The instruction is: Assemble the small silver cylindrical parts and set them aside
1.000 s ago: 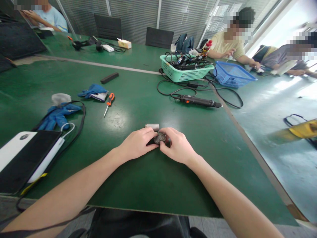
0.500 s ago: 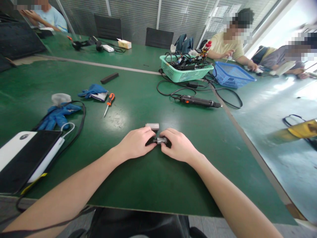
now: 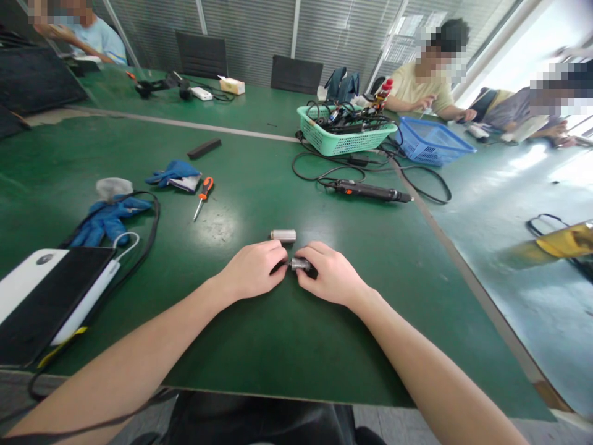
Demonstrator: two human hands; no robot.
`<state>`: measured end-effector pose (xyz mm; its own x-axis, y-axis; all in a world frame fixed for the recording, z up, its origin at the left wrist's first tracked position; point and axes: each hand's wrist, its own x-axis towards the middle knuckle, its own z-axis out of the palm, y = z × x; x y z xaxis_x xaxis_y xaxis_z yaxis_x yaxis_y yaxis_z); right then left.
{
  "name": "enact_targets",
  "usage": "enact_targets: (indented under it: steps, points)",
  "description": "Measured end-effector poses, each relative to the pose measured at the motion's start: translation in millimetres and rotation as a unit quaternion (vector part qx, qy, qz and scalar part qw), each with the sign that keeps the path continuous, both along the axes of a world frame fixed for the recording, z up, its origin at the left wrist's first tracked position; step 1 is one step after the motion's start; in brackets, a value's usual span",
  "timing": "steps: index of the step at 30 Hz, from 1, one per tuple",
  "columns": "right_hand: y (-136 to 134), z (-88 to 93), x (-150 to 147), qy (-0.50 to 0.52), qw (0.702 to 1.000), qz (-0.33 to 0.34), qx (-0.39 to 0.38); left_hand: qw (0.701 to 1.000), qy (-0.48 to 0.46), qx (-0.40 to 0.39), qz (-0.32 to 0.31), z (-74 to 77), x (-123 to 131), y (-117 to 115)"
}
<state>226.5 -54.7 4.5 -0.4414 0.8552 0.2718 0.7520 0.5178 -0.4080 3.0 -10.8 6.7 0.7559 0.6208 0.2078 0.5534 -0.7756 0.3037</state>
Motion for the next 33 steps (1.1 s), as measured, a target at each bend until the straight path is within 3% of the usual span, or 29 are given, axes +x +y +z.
enact_targets:
  steps: [11, 17, 23, 33]
  points:
    - [0, -0.3, 0, -0.002, 1.0, -0.004, 0.002, 1.0, -0.003, 0.003, 0.003, 1.5, 0, -1]
    - [0, 1.0, -1, -0.006, 1.0, -0.008, -0.001, 0.996, -0.065, 0.011, 0.062, 5.0, -1, -2]
    - [-1, 0.8, -1, -0.002, 1.0, -0.009, 0.005, 0.979, -0.117, 0.083, 0.142, -4.2, -4, 12]
    - [-2, -0.9, -1, 0.015, 0.999, 0.029, 0.012, 0.983, -0.075, 0.03, 0.166, -18.4, -5, 25]
